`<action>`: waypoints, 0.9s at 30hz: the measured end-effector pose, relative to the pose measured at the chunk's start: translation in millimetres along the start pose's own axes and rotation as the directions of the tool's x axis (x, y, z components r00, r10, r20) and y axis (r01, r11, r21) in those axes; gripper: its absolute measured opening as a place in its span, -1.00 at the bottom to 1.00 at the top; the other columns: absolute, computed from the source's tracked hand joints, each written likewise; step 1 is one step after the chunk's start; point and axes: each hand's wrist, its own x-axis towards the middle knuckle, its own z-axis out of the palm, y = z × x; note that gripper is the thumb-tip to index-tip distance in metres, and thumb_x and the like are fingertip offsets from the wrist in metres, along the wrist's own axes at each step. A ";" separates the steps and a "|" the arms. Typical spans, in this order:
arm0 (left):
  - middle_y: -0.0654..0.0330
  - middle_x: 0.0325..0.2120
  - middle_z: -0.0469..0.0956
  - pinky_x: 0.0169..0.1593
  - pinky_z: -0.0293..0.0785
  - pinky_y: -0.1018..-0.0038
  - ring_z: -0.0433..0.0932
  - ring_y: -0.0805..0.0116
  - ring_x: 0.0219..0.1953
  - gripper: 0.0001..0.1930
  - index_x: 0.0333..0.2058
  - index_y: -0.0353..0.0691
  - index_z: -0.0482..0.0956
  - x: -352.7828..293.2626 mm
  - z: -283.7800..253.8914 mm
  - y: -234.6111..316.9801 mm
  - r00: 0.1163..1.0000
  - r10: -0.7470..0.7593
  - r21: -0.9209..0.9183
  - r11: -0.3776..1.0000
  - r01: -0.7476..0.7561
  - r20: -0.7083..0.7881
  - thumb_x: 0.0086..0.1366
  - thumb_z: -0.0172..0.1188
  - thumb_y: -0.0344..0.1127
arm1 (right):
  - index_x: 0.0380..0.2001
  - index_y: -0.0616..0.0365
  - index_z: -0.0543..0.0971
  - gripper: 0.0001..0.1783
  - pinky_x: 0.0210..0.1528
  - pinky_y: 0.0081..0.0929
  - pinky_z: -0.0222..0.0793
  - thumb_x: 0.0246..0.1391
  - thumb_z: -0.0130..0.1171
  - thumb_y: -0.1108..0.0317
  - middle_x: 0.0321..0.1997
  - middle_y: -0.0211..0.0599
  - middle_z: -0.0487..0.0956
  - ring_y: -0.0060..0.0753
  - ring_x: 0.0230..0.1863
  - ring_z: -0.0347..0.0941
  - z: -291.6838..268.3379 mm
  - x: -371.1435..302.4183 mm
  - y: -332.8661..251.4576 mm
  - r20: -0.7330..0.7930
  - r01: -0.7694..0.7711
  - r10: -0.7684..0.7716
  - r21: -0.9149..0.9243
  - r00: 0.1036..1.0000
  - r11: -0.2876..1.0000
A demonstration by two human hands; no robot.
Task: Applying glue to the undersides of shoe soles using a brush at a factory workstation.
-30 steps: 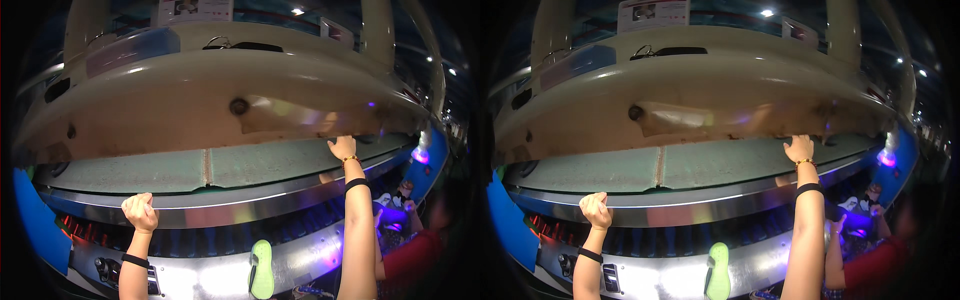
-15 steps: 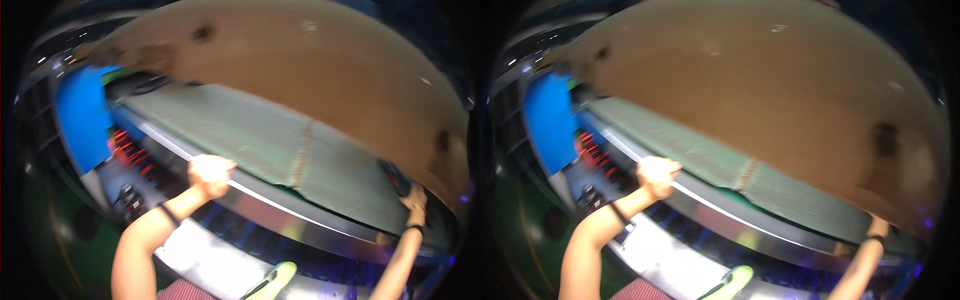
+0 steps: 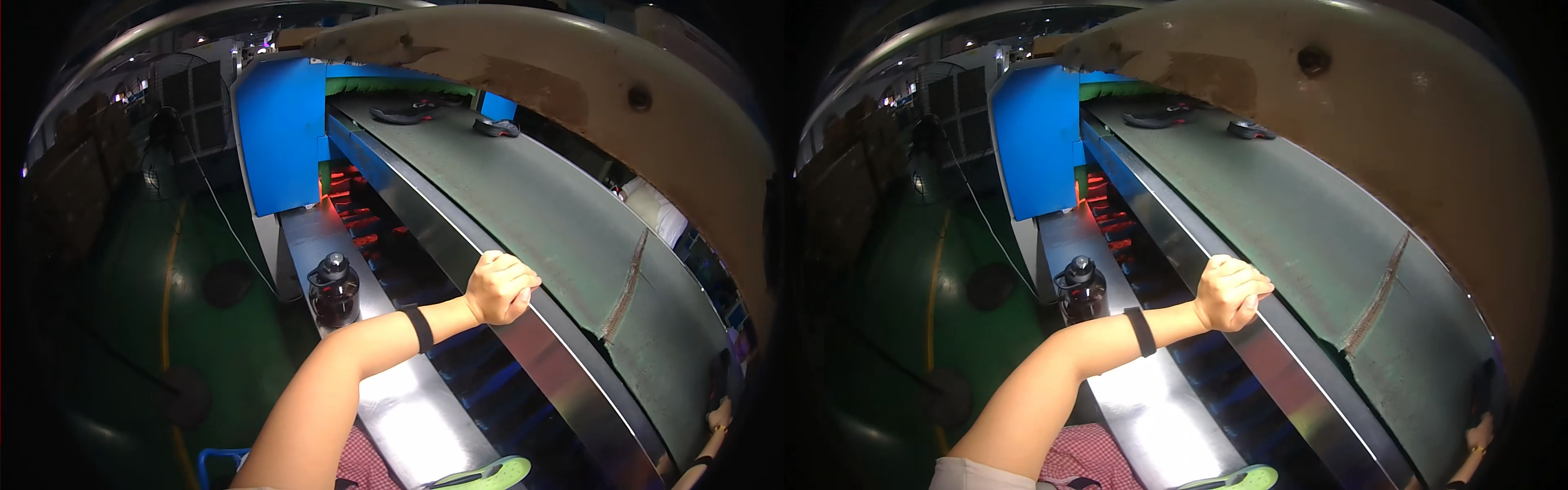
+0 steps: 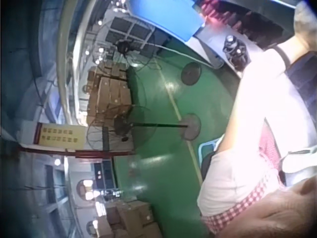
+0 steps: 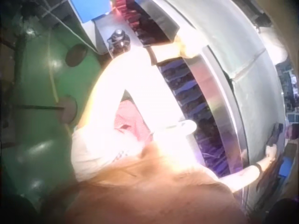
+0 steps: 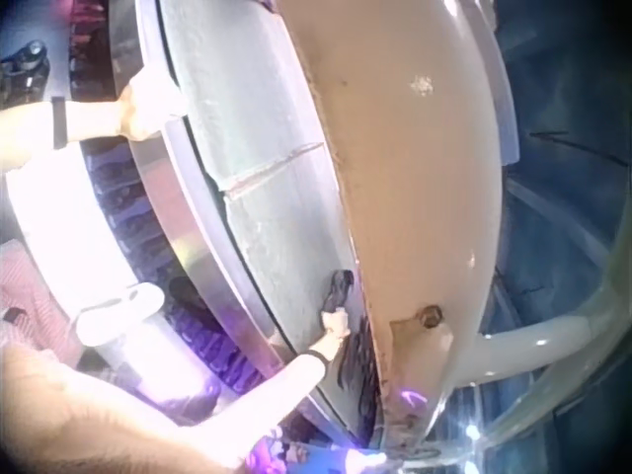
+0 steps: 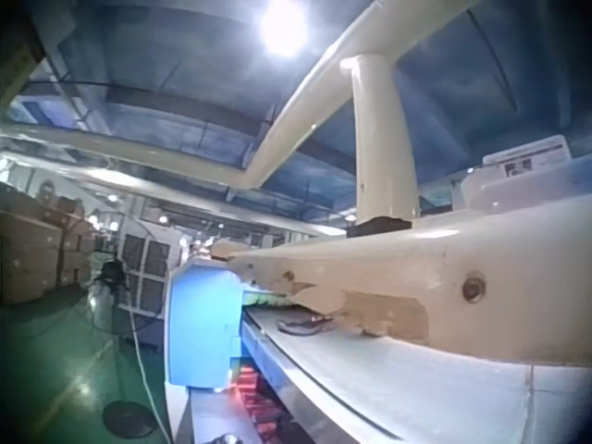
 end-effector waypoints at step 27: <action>-0.02 0.35 0.00 0.36 -0.05 0.18 0.03 0.11 0.36 0.09 0.37 -0.14 -0.15 -102.4 -112.9 122.2 0.225 0.175 -0.020 -0.745 0.666 0.959 0.08 -0.14 0.55 | -0.14 0.34 0.54 -0.67 -0.39 -0.45 0.32 -0.03 0.17 0.46 -0.48 -0.36 0.47 -0.40 -0.47 0.41 -76.1 -606.9 -259.8 -0.412 0.922 -0.846 0.324 0.338 0.211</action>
